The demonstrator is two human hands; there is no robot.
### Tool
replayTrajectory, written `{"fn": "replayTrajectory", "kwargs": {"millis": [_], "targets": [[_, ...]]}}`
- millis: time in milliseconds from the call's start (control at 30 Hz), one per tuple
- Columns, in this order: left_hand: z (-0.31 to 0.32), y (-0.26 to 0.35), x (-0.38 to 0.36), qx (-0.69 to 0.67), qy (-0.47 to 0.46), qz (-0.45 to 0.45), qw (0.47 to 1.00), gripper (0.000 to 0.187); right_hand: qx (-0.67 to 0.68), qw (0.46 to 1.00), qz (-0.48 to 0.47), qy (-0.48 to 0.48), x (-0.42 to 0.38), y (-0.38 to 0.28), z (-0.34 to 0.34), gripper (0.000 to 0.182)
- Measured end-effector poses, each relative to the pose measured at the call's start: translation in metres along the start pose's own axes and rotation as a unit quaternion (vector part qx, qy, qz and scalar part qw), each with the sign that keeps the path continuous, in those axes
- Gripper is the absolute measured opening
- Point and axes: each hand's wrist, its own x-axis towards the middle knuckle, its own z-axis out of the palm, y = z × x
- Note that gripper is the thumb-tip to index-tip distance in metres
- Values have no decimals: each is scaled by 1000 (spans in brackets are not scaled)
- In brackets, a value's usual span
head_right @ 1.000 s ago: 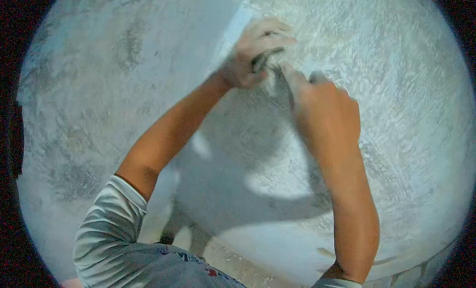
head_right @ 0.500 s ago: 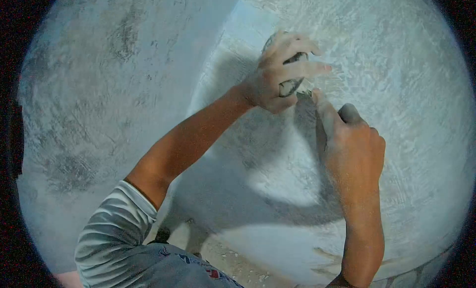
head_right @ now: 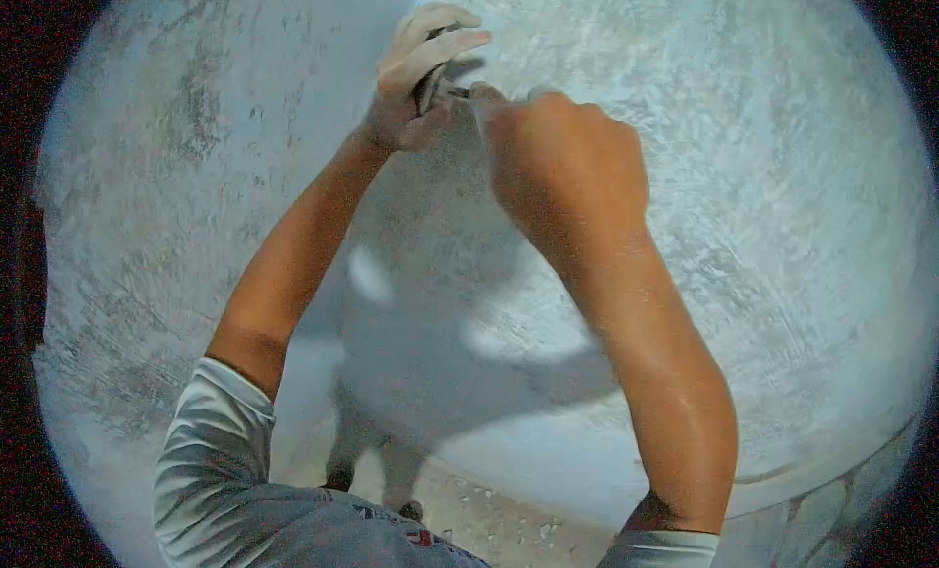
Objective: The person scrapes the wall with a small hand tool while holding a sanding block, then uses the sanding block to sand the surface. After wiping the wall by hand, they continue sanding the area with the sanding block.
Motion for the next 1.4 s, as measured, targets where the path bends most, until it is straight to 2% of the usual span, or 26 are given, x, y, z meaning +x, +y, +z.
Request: {"fn": "replayTrajectory", "kwargs": {"millis": [67, 167, 233, 300, 367, 400, 467, 533, 567, 633, 833, 867, 967, 1033, 1100, 1133, 1200, 1267, 1367, 1400], "targets": [[1, 0, -5, -20, -33, -12, 999, 57, 25, 999, 15, -41, -3, 3, 4, 39], [4, 12, 2, -29, -51, -25, 998, 59, 22, 999, 26, -42, -10, 5, -5, 41], [25, 13, 8, -52, -21, -14, 998, 56, -4, 998, 41, -46, -21, 9, -21, 43], [38, 35, 17, -91, 0, -13, 996, 55, -34, 994, 78, -72, -37, 11, -35, 47], [58, 65, 26, -78, -21, -52, 995, 51, -42, 990, 102, -85, -65, 31, -41, 50], [65, 76, 29, -73, -27, -72, 994, 56, -44, 993, 93, -51, -76, 36, -41, 46], [78, 93, 35, -90, -13, -68, 994, 54, -47, 996, 75, 16, -98, 46, -41, 39], [84, 100, 38, -106, 15, -54, 993, 51, -62, 995, 70, 23, -106, 53, -39, 41], [86, 99, 38, -93, 20, -35, 995, 47, -70, 995, 68, 26, -108, 55, -38, 41], [84, 89, 37, -66, 32, 5, 997, 53, -83, 994, 55, 34, -103, 55, -34, 41], [49, 44, 21, -80, 22, 3, 997, 44, -21, 997, 76, 19, -53, 18, -29, 36], [43, 32, 18, -50, 30, 24, 998, 45, -25, 997, 67, 26, -41, 13, -24, 35], [17, 3, 11, -36, 15, 21, 999, 46, -42, 998, 45, 25, -12, -4, -10, 32], [6, -5, 2, -36, 40, 8, 999, 47, -60, 998, 28, 14, 4, -12, -3, 32], [1, -14, -1, -35, 52, 21, 998, 47, -64, 998, 13, 2, 9, -17, 2, 39], [2, -17, -3, -52, 63, 25, 996, 50, -63, 998, 14, -4, 10, -21, 1, 39], [-9, -24, -4, -62, 19, 12, 998, 53, -59, 997, 23, -36, 15, -34, -11, 40], [-12, -22, -3, -56, -19, 2, 998, 64, -42, 998, 25, -27, 11, -29, -7, 40], [-4, -12, 1, -38, -22, -5, 999, 68, -23, 999, 33, -23, 2, -15, -8, 41], [7, -1, 6, -54, 21, -23, 998, 50, -18, 999, 36, -25, -5, -9, -11, 42]]}}
